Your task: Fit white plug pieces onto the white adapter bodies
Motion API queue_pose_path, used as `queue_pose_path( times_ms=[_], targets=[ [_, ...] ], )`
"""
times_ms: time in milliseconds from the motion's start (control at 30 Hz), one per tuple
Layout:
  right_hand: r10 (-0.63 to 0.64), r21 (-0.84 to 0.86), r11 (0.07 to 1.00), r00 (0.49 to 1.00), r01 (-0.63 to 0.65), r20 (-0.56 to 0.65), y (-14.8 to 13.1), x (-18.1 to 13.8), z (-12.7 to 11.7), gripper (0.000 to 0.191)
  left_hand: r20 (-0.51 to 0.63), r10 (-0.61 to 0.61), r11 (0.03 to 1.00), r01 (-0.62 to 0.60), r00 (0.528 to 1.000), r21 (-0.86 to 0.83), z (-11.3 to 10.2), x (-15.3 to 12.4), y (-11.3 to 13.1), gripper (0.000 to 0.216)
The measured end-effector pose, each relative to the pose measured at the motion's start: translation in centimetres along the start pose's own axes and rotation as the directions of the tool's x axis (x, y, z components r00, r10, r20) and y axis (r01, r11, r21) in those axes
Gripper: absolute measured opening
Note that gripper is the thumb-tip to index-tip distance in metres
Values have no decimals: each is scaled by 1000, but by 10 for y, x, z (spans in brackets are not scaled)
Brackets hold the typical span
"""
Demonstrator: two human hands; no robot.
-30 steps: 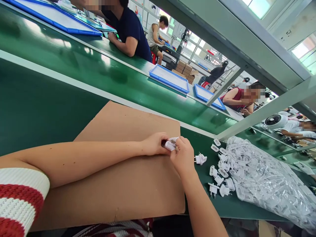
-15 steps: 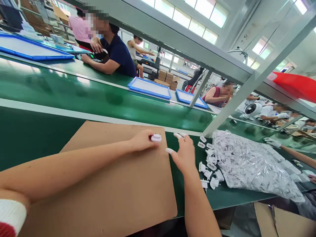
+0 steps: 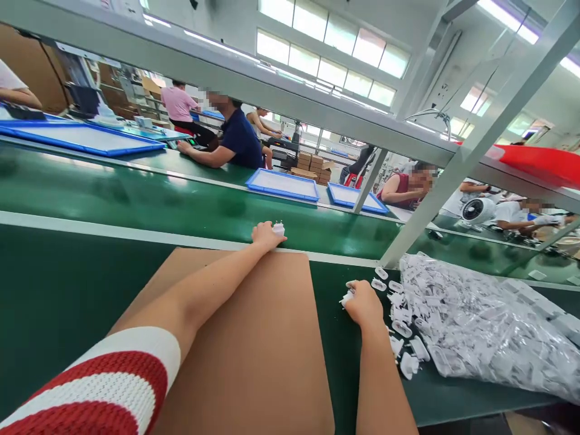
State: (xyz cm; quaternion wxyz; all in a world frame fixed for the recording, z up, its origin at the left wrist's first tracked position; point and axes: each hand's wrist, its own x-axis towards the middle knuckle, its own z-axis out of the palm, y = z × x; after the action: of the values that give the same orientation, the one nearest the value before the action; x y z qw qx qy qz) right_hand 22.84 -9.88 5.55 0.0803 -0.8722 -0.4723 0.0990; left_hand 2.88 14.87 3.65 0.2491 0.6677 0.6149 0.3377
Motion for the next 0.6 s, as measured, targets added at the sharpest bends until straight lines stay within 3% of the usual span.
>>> queue_pose_path(
  times_ms=[67, 133, 200, 300, 367, 433, 500, 600],
  targets=[
    [-82, 58, 995, 995, 85, -60, 3, 3, 7, 44, -76, 52, 999, -53, 996, -11, -7, -18, 6, 73],
    [-180, 190, 961, 975, 202, -127, 2, 5, 15, 37, -57, 171, 984, -173, 984, -38, -11, -46, 8, 68],
    [-233, 372, 883, 954, 288, -186, -6, 6, 26, 30, 62, 310, 948, -304, 949, -90, -12, -79, 5, 57],
    [-229, 642, 707, 955, 297, -190, -26, 2, 42, 27, 283, 461, 883, -401, 841, -246, -6, -125, -6, 76],
    [-234, 780, 574, 963, 250, -136, -39, -3, 51, 31, 437, 521, 829, -313, 734, -462, 0, -143, -14, 78],
    [-227, 863, 471, 970, 182, -81, -49, -7, 58, 36, 518, 534, 778, -149, 668, -610, 5, -150, -19, 68],
    [-193, 908, 402, 980, 117, -41, -53, -7, 61, 39, 539, 512, 754, -48, 669, -656, 10, -149, -22, 61],
    [-182, 944, 325, 983, 49, 11, -52, -3, 60, 41, 526, 487, 744, -16, 697, -668, 16, -145, -24, 56]
  ],
)
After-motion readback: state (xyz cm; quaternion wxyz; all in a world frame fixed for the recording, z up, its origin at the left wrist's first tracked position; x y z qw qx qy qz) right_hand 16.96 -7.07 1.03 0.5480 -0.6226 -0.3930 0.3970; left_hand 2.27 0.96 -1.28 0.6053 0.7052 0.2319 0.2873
